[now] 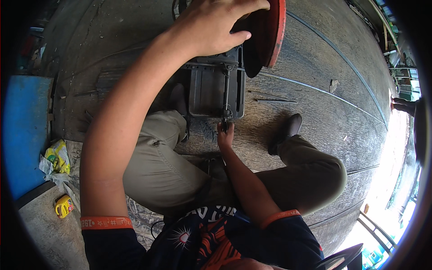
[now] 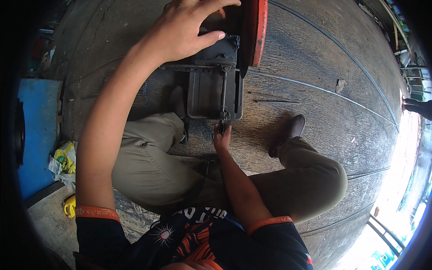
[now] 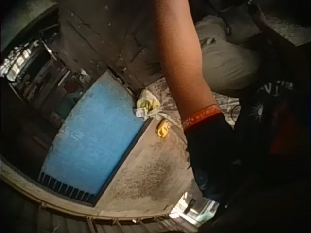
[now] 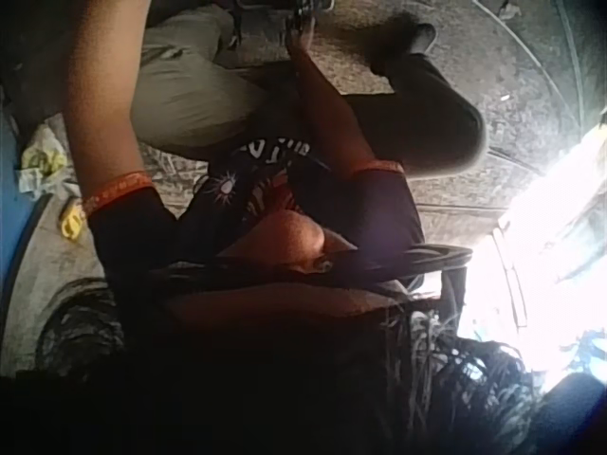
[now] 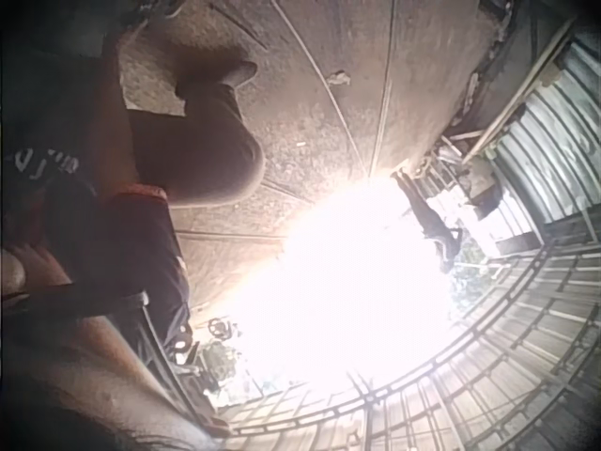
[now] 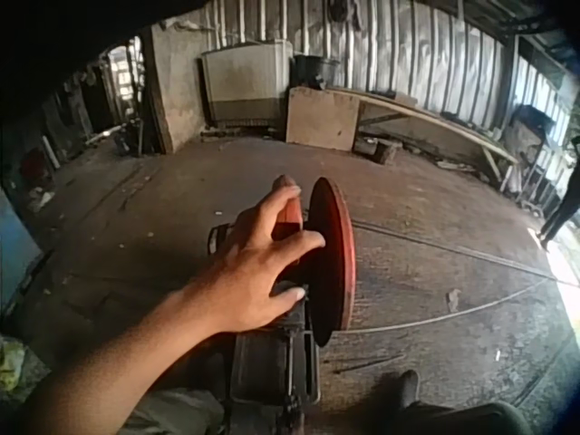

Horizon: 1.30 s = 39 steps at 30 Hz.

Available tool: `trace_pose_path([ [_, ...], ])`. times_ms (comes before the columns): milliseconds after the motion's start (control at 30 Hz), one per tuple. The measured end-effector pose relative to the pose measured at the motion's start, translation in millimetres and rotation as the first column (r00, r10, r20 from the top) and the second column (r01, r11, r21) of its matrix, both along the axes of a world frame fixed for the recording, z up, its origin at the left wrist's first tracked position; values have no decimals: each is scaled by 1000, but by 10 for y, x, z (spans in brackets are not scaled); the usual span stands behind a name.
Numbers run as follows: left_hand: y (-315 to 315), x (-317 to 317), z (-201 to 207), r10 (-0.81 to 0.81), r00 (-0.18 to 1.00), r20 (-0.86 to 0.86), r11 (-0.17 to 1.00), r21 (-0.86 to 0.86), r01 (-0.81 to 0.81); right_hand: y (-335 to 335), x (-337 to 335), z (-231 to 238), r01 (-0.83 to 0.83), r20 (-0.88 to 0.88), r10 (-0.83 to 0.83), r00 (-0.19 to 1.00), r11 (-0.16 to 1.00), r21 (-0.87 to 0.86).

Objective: Cutting several thin metal rods using a chop saw.

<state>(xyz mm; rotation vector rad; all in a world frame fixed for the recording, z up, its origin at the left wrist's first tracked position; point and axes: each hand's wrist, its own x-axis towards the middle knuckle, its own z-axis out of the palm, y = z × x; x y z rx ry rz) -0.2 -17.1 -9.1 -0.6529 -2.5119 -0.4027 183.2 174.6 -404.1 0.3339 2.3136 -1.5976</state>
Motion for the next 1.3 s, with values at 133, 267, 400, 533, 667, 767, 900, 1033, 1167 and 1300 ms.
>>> trace_pose_path([
  [133, 11, -40, -13, -20, 999, -50, 1000, -22, 19, 127, -174, -279, 172, 268, -75, 960, 918, -357],
  [267, -66, 55, -37, 20, 1000, -6, 999, -26, -21, 10, -251, 139, 722, 823, 108, 558, 426, -546],
  [400, -32, -1, -42, -89, 996, -27, 992, 91, 92, -67, -212, -81, 871, 906, -10, 424, 279, -405],
  [533, -94, 21, -22, -17, 999, -45, 1000, -19, 16, -148, -141, -449, 855, 876, -12, 482, 224, -467],
  [667, 71, -156, -41, -86, 994, -65, 995, 38, 89, 366, -122, -1226, 371, 516, -79, 853, 786, -495],
  [767, -75, -43, -82, -27, 999, -36, 999, -28, 26, 12, 72, -657, 94, 115, -80, 990, 987, -128],
  [900, -70, 18, 4, 29, 1000, 8, 999, -44, -29, -8, -1, -53, -112, -93, 145, 985, 951, 290],
  [1033, -12, -46, -30, -10, 999, -31, 1000, -28, 9, 129, -186, -32, 331, 494, -95, 864, 847, -415],
  [1167, -7, -36, -27, -2, 1000, -6, 1000, -22, 2, 173, -202, -91, 428, 614, -35, 789, 748, -508],
  [1300, -41, -14, -32, -6, 1000, -8, 999, -33, 6, 116, -176, -64, 496, 684, 73, 726, 633, -595],
])
